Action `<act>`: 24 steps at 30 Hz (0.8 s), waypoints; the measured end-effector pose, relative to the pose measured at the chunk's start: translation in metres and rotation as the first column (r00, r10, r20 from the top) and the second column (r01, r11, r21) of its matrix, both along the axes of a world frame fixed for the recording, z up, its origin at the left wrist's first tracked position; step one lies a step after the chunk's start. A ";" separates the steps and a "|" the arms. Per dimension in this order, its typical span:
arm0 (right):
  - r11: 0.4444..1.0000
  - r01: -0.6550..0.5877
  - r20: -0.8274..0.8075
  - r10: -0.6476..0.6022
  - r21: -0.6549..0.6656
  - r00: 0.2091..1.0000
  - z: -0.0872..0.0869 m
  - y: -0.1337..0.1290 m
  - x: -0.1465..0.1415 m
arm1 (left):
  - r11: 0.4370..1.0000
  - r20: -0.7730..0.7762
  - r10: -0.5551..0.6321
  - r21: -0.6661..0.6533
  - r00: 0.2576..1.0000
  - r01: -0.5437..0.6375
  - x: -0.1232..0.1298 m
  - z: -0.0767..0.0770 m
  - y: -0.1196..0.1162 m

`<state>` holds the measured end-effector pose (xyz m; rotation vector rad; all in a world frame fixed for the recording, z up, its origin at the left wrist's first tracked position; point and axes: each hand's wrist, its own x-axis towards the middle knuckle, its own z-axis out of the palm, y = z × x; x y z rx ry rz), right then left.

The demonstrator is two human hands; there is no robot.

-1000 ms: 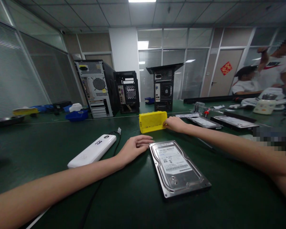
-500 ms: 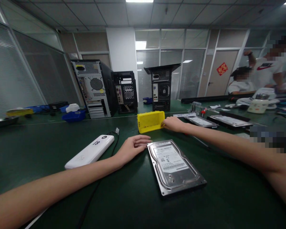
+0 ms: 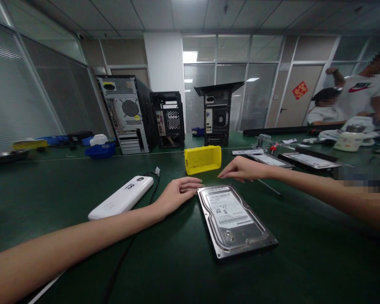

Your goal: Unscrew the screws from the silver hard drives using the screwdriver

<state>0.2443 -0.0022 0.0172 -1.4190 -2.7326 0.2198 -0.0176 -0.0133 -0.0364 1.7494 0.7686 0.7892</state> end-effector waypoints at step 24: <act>0.926 -0.145 0.154 0.096 0.349 0.983 -0.022 -0.035 0.024 | 1.000 -0.011 -0.008 0.029 1.000 0.008 -0.001 0.001 0.000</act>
